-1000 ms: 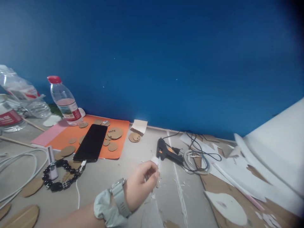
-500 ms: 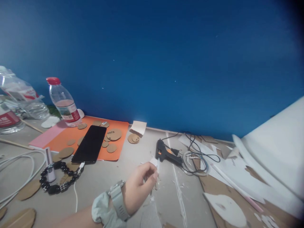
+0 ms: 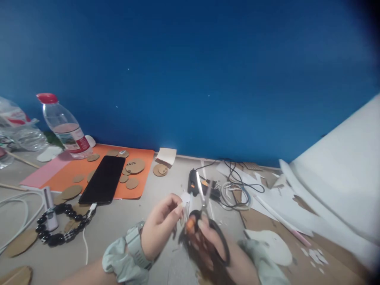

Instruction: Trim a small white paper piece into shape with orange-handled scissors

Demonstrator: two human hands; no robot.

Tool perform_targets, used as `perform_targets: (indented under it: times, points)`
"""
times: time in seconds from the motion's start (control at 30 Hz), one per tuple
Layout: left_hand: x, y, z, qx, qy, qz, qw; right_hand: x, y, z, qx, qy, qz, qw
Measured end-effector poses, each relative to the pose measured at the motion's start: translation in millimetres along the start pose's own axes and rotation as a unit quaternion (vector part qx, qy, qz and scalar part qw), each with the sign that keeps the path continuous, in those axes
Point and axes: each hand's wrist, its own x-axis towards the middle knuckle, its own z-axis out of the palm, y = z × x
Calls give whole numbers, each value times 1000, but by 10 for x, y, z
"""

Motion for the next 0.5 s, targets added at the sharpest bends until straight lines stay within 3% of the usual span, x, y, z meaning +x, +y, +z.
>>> perform_targets:
  times: [0.13,0.5]
  points:
    - [-1,22,-3,-2,9,3,1000,90,91,1,-50,-107,-3,993]
    - [-3,-26,-12,38,-6,34,999,128,118,-45,-143,-147,-38,978]
